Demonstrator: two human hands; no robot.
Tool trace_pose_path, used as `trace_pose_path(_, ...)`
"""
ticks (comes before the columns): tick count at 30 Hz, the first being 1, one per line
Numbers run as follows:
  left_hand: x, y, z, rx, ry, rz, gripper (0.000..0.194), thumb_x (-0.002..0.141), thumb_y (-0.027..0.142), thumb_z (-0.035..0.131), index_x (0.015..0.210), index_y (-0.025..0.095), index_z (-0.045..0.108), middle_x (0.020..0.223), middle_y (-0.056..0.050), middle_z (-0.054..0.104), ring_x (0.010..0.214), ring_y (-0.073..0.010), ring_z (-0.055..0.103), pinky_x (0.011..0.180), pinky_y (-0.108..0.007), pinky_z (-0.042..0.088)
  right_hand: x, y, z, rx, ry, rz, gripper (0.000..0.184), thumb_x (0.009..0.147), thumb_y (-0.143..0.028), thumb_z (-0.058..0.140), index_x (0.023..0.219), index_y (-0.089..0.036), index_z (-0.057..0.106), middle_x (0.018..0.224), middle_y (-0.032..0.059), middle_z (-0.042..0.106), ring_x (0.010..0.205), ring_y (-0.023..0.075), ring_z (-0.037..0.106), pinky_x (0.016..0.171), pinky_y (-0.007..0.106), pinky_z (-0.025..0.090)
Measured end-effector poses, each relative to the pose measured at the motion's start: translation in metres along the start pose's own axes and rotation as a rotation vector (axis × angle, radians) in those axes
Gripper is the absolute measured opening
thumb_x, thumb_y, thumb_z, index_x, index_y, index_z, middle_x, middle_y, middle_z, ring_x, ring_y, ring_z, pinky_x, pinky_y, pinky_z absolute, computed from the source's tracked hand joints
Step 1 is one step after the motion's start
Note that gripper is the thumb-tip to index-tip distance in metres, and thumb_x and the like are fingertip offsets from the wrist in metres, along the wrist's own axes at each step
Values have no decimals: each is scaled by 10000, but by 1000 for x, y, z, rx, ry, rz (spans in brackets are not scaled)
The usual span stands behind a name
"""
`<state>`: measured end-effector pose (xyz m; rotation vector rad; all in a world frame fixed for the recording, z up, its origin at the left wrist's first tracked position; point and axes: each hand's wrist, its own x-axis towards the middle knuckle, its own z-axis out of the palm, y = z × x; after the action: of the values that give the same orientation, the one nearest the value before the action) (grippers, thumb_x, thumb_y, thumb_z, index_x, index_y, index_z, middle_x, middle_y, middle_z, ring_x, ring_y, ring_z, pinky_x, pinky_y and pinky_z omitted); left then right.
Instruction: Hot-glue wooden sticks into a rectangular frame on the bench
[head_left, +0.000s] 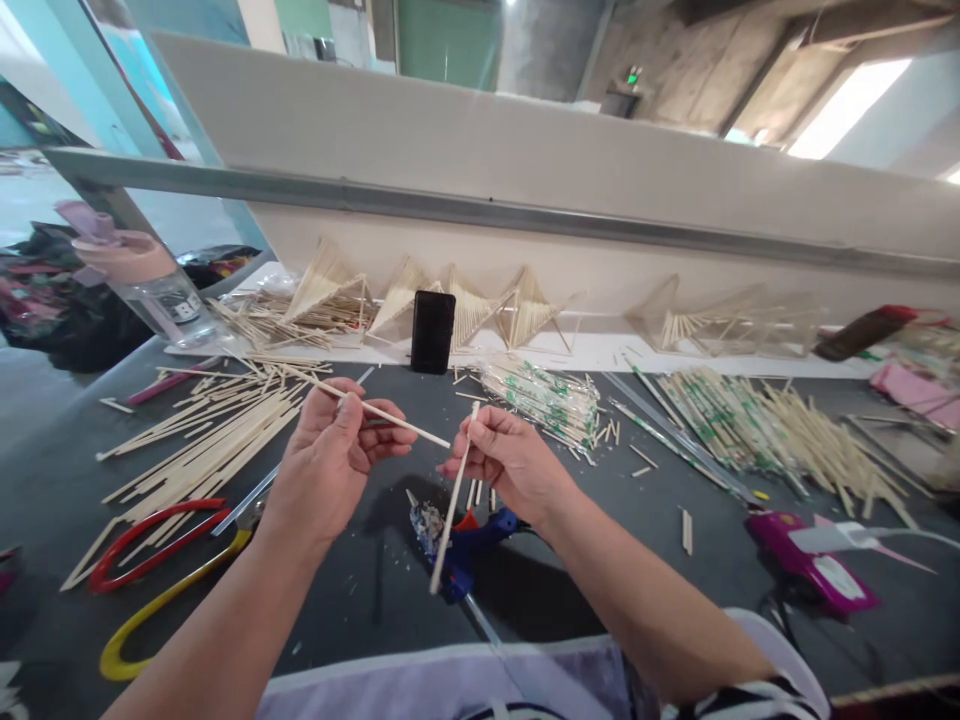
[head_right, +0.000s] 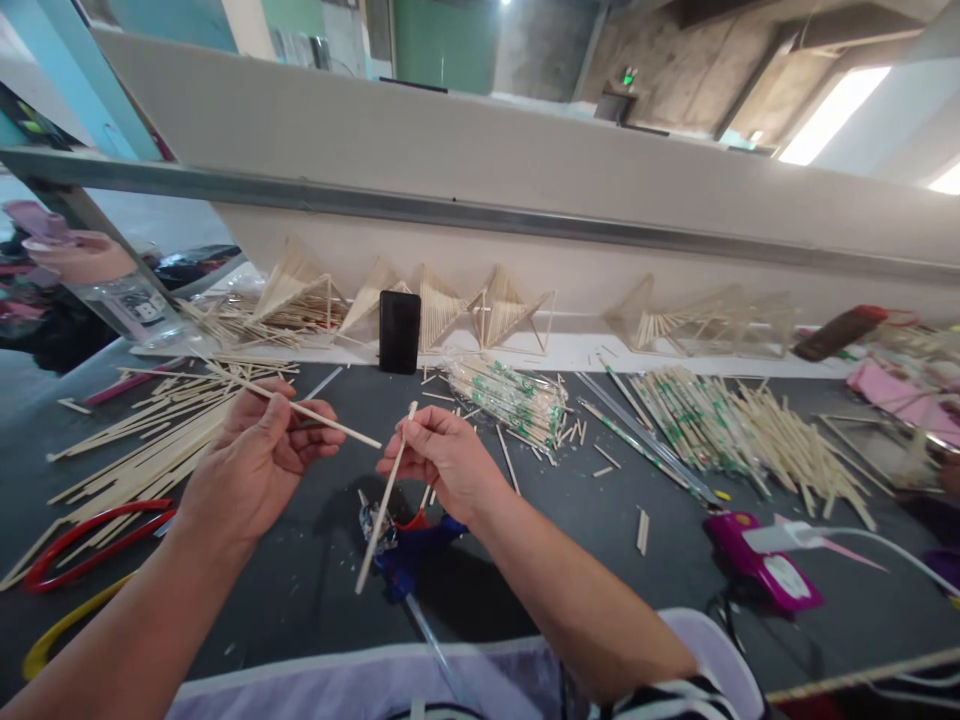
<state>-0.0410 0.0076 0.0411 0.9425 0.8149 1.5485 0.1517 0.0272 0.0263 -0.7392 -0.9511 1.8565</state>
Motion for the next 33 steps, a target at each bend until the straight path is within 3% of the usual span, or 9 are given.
trace_pose_path(6, -16, -4, -3, -24, 131, 15, 114, 818, 213, 629, 889, 170, 552, 814, -31, 685, 666, -136, 680, 632, -228, 575, -2, 20, 8, 107, -31, 44, 201, 811, -347, 642, 799, -190, 517, 630, -68, 489, 462, 59, 440, 491, 268, 521)
trace_pose_path(9, -23, -6, -3, -63, 179, 14, 105, 803, 203, 644, 861, 173, 563, 837, -23, 690, 719, -151, 689, 662, -248, 583, -5, 20, 10, 78, -7, 72, 197, 833, -367, 606, 834, -209, 489, 619, -79, 458, 402, 37, 329, 348, 154, 322)
trace_pose_path(12, -26, -9, -3, -81, 166, -4, 98, 784, 173, 652, 841, 188, 574, 879, -8, 691, 778, -160, 696, 698, -256, 584, -7, 21, 13, 26, 24, 84, 192, 856, -382, 571, 857, -217, 475, 579, -87, 444, 390, 26, 245, 351, 136, 165)
trace_pose_path(21, -31, -19, -10, -10, 109, -41, 75, 774, 121, 623, 765, 181, 579, 932, -11, 673, 809, -164, 695, 752, -285, 576, -3, 29, 9, -160, 82, 21, 182, 859, -392, 548, 895, -214, 534, 560, -87, 451, 378, 25, 268, 369, 163, 179)
trace_pose_path(28, -43, -33, -4, 139, 60, 68, 84, 807, 128, 612, 849, 200, 600, 1027, -13, 602, 849, -175, 685, 830, -352, 561, 0, 24, 6, -73, 130, 31, 226, 838, -424, 581, 861, -204, 535, 587, -82, 456, 392, 20, 261, 375, 162, 174)
trace_pose_path(33, -48, -44, -6, 407, -49, 155, 115, 802, 136, 621, 876, 223, 637, 1042, -35, 602, 875, -185, 675, 814, -322, 555, 1, 23, 4, -98, 125, -45, 220, 828, -408, 598, 834, -199, 527, 596, -72, 502, 395, 25, 285, 377, 169, 191)
